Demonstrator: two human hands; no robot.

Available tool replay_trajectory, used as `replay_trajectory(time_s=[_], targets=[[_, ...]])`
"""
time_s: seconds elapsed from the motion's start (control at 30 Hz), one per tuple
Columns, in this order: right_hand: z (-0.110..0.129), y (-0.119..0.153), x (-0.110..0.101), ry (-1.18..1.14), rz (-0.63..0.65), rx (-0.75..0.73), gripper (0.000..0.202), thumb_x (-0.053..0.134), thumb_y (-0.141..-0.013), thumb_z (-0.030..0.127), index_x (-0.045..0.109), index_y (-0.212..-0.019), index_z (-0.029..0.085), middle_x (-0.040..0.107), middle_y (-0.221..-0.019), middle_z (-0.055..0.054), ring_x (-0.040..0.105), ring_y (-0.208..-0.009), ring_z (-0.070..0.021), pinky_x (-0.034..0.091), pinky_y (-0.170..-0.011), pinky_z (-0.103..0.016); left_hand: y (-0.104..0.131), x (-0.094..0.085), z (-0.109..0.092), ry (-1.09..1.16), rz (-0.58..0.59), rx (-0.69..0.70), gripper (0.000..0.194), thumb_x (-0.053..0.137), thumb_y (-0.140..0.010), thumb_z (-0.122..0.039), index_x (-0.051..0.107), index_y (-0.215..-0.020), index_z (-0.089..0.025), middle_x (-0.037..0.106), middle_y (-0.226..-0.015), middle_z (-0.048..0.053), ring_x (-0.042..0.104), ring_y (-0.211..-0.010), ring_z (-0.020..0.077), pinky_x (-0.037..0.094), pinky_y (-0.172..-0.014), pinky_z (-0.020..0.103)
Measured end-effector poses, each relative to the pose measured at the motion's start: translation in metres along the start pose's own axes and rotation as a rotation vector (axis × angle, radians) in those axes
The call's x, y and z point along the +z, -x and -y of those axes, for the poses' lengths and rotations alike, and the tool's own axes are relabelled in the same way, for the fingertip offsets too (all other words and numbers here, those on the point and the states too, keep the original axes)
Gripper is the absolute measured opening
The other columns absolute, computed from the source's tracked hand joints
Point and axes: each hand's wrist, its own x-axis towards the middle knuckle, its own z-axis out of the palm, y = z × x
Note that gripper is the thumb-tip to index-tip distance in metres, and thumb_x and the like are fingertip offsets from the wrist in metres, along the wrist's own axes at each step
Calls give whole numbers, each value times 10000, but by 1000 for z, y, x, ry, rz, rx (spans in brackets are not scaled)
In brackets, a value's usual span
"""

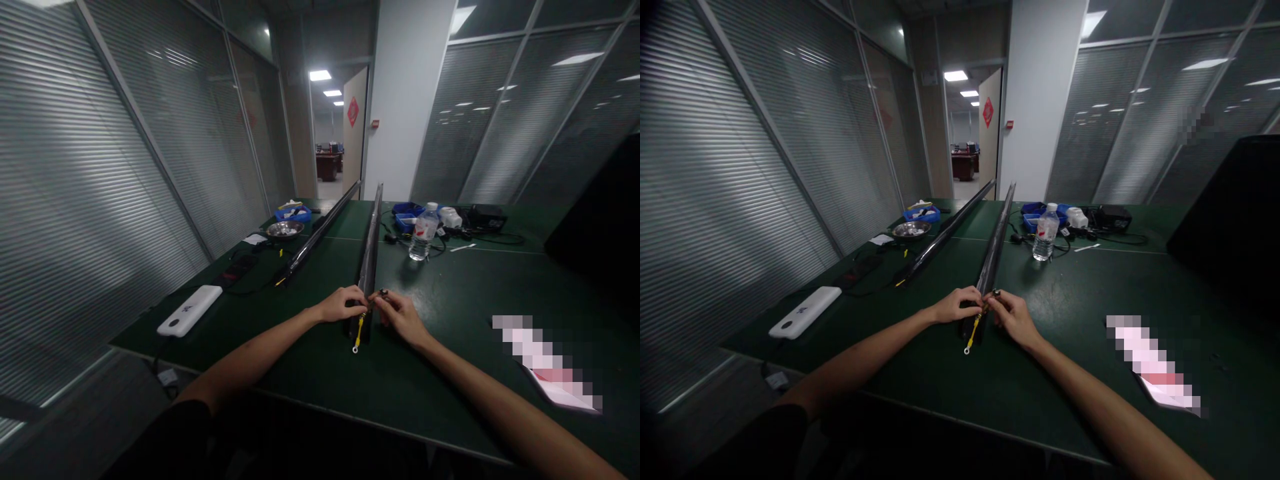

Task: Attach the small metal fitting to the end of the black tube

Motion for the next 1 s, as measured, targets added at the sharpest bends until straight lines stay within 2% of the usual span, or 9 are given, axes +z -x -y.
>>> replay_trajectory(time_s=[0.17,0.57,1.0], targets=[[-4,0,1,5,-5,25,428,662,-960,579,744,-1073,174,610,-628,20,559,-498,-152,464,-474,-258,0,-2,-3,13,12,15,188,661,-1002,-301,760,-1014,-142,676,-1046,89,646,-1075,212,490,-1006,319],[-1,1,0,-1,6,29,430,632,-978,590,725,-1025,173,588,-604,27,563,-505,-148,460,-489,-252,0,1,5,8,6,24,155,679,-989,-271,755,-1016,-138,669,-1049,82,644,-1059,204,480,-999,304],[-3,0,0,14,6,15,443,616,-979,605,712,-985,173,574,-601,28,561,-513,-152,445,-491,-254,1,1,2,-3,12,6,185,675,-997,-310,758,-1007,-144,666,-1061,85,642,-1075,216,470,-1020,317]])
